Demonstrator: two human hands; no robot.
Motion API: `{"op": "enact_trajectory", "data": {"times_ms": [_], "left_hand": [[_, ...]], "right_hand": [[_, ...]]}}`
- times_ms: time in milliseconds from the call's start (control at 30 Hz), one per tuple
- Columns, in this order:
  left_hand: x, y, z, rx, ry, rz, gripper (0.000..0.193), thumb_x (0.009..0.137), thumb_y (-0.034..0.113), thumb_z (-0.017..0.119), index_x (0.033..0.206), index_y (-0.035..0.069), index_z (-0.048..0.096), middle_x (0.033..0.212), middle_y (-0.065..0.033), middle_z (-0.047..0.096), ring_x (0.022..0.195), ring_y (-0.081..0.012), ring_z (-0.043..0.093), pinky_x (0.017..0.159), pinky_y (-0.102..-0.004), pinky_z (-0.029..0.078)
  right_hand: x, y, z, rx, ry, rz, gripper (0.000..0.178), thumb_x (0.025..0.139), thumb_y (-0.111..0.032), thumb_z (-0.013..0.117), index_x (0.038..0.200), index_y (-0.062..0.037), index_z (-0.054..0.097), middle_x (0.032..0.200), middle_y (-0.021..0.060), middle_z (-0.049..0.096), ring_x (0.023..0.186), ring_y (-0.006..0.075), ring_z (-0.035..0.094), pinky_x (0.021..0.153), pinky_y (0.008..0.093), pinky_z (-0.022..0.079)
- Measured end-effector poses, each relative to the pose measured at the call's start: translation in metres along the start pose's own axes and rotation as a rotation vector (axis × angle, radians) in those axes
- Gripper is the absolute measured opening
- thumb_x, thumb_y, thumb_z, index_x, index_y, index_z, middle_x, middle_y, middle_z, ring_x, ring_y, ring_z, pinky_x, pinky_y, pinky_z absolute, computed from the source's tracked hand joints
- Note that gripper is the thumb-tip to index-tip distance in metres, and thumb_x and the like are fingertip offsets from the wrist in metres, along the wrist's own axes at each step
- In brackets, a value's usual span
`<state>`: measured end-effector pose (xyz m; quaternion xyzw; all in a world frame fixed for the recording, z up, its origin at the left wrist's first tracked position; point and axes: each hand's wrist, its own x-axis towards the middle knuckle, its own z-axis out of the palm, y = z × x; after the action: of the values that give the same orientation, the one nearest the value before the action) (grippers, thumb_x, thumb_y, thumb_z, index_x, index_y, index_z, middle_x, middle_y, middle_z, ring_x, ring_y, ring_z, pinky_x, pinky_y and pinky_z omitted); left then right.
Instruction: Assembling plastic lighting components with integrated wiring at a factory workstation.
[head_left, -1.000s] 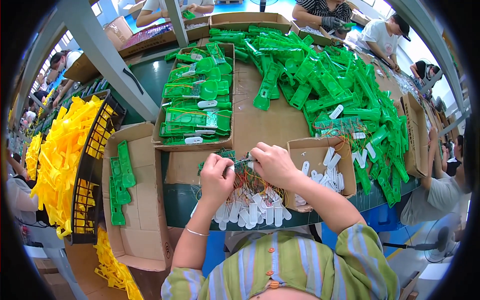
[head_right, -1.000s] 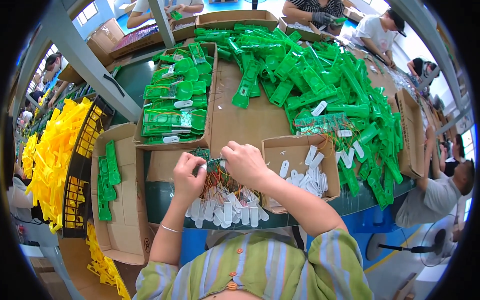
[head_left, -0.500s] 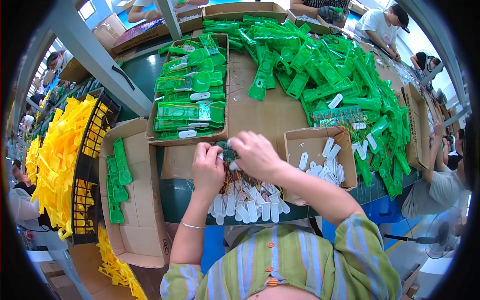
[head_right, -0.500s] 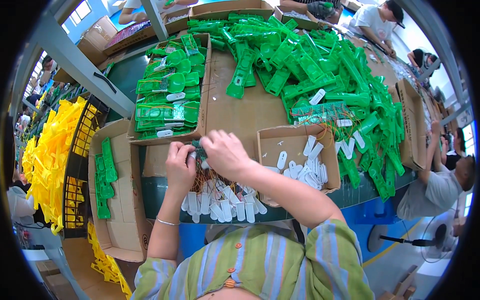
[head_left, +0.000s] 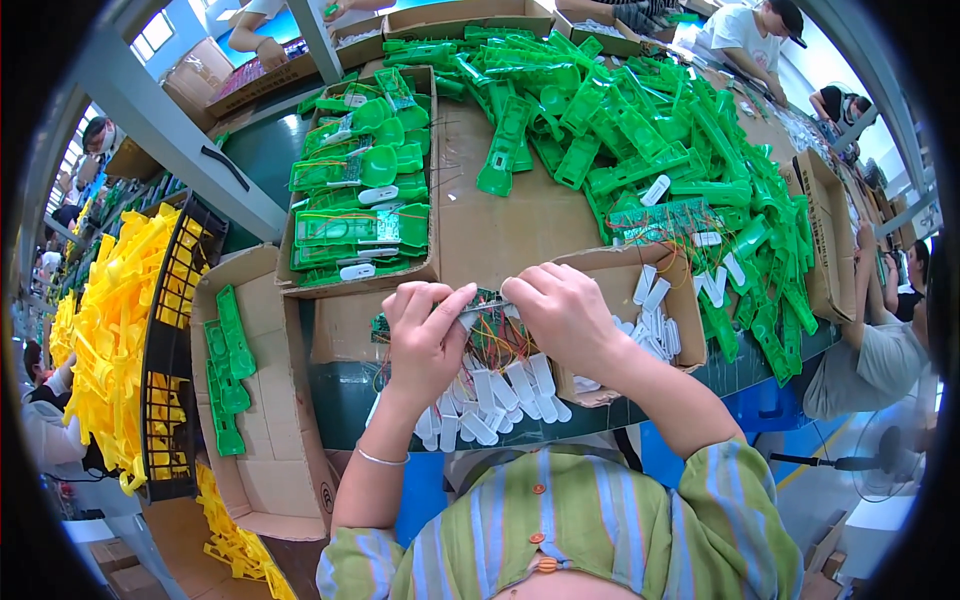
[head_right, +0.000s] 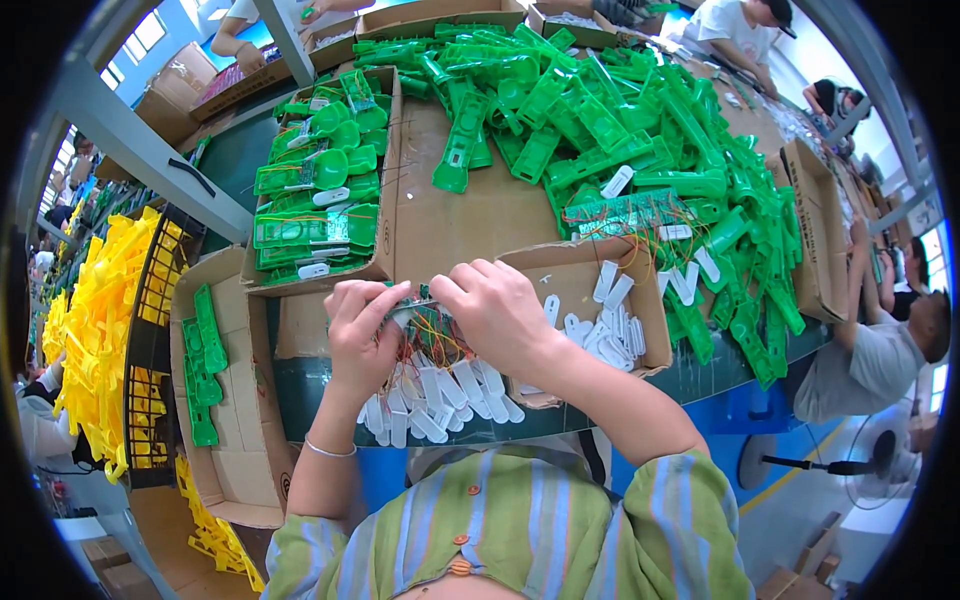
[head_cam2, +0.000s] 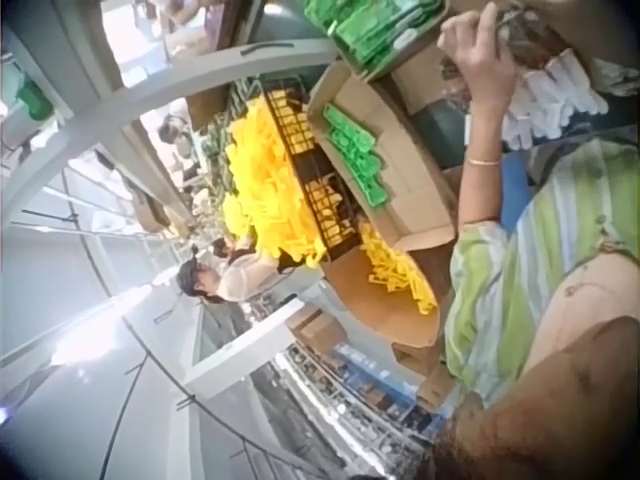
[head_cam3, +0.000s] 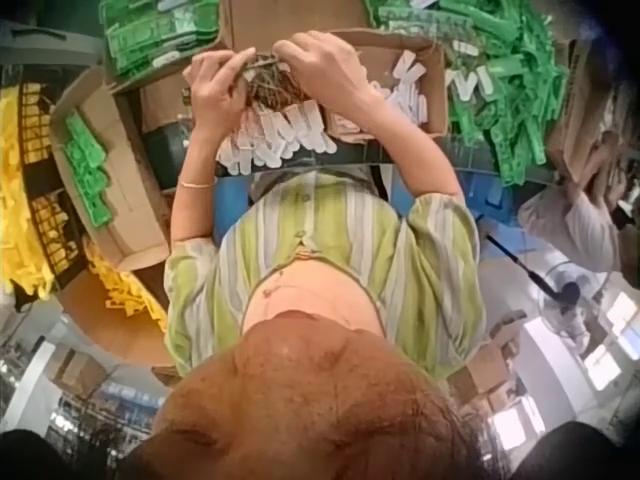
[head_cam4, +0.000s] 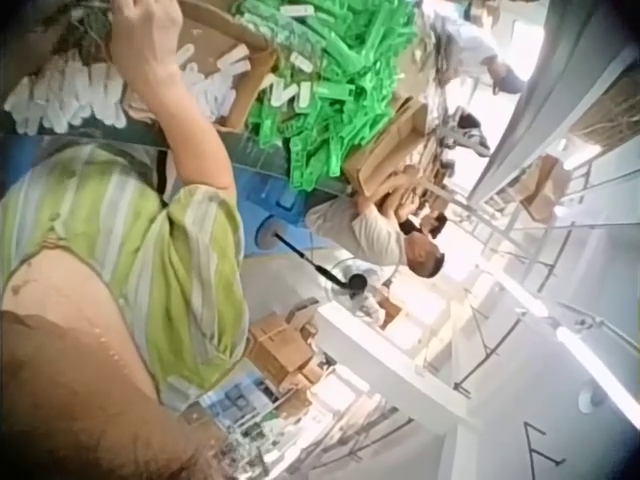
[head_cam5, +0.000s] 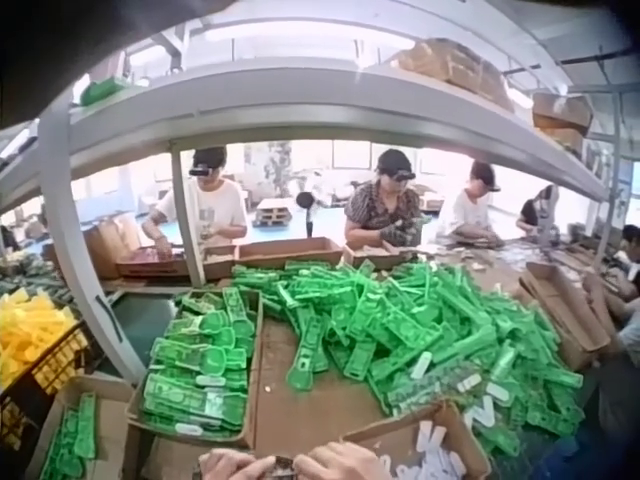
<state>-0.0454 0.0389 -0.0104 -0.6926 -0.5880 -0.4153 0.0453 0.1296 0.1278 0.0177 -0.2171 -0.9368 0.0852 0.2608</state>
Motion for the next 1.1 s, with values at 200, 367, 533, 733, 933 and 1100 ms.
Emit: {"op": "enact_trajectory", "data": {"times_ms": [200, 367, 533, 733, 933, 1100], "left_hand": [[0.018, 0.026, -0.006, -0.056, -0.002, 0.045, 0.041, 0.064, -0.010, 0.057, 0.101, 0.005, 0.067, 0.083, -0.0080, 0.049, 0.080, -0.0233, 0.049, 0.063, -0.0320, 0.043], [0.009, 0.031, -0.011, -0.048, 0.020, -0.029, 0.040, 0.062, -0.008, 0.063, 0.098, 0.008, 0.067, 0.077, -0.0075, 0.042, 0.070, -0.0232, 0.045, 0.057, -0.0334, 0.038], [0.003, 0.042, -0.029, -0.042, 0.033, -0.074, 0.037, 0.062, -0.012, 0.061, 0.091, 0.010, 0.070, 0.069, -0.0040, 0.038, 0.059, -0.0163, 0.043, 0.049, -0.0270, 0.035], [0.004, 0.052, -0.053, -0.204, 0.012, -0.245, 0.028, 0.062, -0.006, 0.064, 0.088, 0.003, 0.065, 0.073, -0.0078, 0.048, 0.066, -0.0205, 0.050, 0.055, -0.0298, 0.042], [-0.022, 0.004, 0.009, -0.072, 0.077, -0.265, 0.011, 0.066, -0.004, 0.060, 0.076, 0.000, 0.059, 0.074, -0.0087, 0.052, 0.064, -0.0208, 0.053, 0.056, -0.0292, 0.044], [-0.018, -0.006, 0.015, -0.059, 0.020, -0.295, 0.012, 0.067, -0.003, 0.058, 0.079, 0.000, 0.058, 0.077, -0.0099, 0.052, 0.071, -0.0238, 0.053, 0.063, -0.0314, 0.045]], "right_hand": [[-0.009, -0.005, -0.012, 0.103, 0.171, 0.012, 0.024, 0.067, 0.002, 0.066, 0.088, -0.0010, 0.054, 0.083, 0.0110, 0.057, 0.072, 0.0283, 0.059, 0.061, 0.0361, 0.050], [-0.014, -0.014, -0.019, 0.244, 0.243, 0.128, 0.024, 0.067, 0.006, 0.064, 0.088, 0.0005, 0.055, 0.090, 0.0127, 0.055, 0.072, 0.0270, 0.060, 0.059, 0.0355, 0.050], [-0.010, -0.010, -0.017, 0.343, 0.255, -0.041, 0.020, 0.067, 0.009, 0.062, 0.083, -0.0005, 0.057, 0.087, 0.0127, 0.055, 0.069, 0.0248, 0.058, 0.056, 0.0324, 0.048], [-0.011, -0.023, -0.022, 0.307, 0.199, 0.012, 0.018, 0.069, 0.007, 0.062, 0.084, -0.0035, 0.060, 0.076, 0.0087, 0.054, 0.060, 0.0241, 0.056, 0.052, 0.0342, 0.046], [-0.011, -0.008, 0.034, 0.198, 0.067, 0.163, 0.010, 0.072, -0.001, 0.061, 0.080, -0.0048, 0.056, 0.069, 0.0116, 0.052, 0.059, 0.0322, 0.057, 0.051, 0.0400, 0.046], [-0.018, -0.002, 0.040, 0.235, 0.005, 0.245, 0.013, 0.072, 0.000, 0.060, 0.084, -0.0054, 0.058, 0.072, 0.0120, 0.054, 0.063, 0.0331, 0.058, 0.055, 0.0414, 0.048]]}}
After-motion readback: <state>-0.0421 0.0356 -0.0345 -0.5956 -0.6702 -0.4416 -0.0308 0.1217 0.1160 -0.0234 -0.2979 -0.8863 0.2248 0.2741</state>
